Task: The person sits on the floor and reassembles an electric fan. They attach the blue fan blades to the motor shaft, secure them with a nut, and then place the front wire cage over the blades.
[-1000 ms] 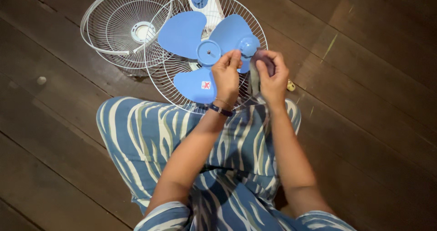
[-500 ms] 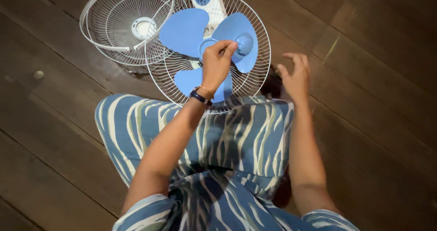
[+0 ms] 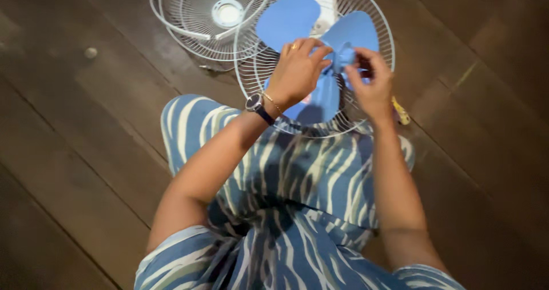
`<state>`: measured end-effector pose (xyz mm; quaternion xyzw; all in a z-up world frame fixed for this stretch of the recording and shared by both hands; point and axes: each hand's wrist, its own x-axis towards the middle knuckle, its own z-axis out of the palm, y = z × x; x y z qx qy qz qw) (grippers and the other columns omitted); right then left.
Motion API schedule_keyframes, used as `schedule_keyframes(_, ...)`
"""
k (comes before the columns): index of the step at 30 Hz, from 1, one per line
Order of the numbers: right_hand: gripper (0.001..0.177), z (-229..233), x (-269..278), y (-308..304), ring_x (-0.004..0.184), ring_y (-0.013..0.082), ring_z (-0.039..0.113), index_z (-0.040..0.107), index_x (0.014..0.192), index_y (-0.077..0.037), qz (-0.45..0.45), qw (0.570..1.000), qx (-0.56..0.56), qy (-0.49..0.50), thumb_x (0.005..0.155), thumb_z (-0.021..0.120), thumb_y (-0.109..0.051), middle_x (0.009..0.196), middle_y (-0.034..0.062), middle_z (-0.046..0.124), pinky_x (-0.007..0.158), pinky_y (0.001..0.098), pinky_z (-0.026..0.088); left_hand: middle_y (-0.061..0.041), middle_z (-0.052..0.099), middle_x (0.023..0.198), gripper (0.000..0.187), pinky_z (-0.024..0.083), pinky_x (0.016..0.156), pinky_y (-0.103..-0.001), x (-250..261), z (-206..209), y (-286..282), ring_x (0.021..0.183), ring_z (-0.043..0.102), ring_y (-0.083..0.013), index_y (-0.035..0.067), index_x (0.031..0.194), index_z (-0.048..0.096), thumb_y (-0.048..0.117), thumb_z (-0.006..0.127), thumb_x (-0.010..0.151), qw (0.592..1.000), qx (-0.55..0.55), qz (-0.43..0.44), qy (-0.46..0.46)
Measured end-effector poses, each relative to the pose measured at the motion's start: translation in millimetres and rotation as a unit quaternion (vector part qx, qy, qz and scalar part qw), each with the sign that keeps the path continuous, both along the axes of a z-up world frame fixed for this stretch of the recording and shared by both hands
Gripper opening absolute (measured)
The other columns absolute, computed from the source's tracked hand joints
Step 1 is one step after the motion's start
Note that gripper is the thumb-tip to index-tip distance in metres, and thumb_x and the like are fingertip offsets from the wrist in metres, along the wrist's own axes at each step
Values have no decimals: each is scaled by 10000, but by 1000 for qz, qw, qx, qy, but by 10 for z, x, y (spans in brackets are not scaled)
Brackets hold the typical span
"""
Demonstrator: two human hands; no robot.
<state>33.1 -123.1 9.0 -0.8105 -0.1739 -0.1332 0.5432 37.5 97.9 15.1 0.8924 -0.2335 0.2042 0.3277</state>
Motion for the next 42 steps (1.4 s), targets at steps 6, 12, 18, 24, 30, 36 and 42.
schedule_keyframes(6,304,-129,236,-62,1044,105,693,637,1303,-5,9,998,24,65,1018,728,-59,1173,58,699,883,251,574,-176,489,1532,319,206,1237,-592,272,-386,594,1482,385,-365,78,1319,622,159,586,1012,942,256,101,-190)
schedule_keyframes(12,352,159,232,147,995,171,697,650,1328,-2,-5,980,-196,-20,986,727,-36,1213,129,673,743,294,567,-172,383,1673,316,71,1289,-562,305,-698,910,1578,275,-331,112,1372,617,187,558,1070,878,344,120,-311)
schedule_keyframes(18,417,335,172,346,1045,216,654,695,1395,-94,15,962,-269,-41,990,695,6,1238,131,634,785,307,564,-147,374,1675,315,12,1320,-561,239,-730,857,1582,266,-303,127,1427,591,173,560,1117,840,388,157,-344)
schedule_keyframes(24,380,365,202,373,1091,194,643,706,1368,-87,30,968,-249,11,1006,654,16,1272,127,633,892,313,574,-105,318,1712,351,-67,1294,-577,184,-788,726,1606,211,-274,186,1445,552,248,520,1101,842,416,191,-286)
schedule_keyframes(30,394,356,220,465,1189,201,652,692,1363,-63,56,965,-257,20,998,610,62,1350,134,613,986,324,577,-105,285,1718,473,-82,1289,-579,148,-880,608,1607,172,-297,212,1526,507,292,549,1061,876,388,188,-215)
schedule_keyframes(36,405,368,258,566,1207,212,660,700,1358,-52,54,951,-305,23,984,622,82,1367,138,618,1025,323,582,-110,273,1713,569,-103,1269,-571,110,-885,518,1601,149,-309,224,1584,429,297,536,1029,880,400,192,-170)
schedule_keyframes(42,372,347,277,575,1247,191,625,682,1356,-32,81,962,-254,67,994,662,54,1419,142,559,1063,318,556,-127,263,1702,618,-119,1250,-581,62,-820,497,1595,133,-326,243,1622,355,279,522,1028,881,414,188,-130)
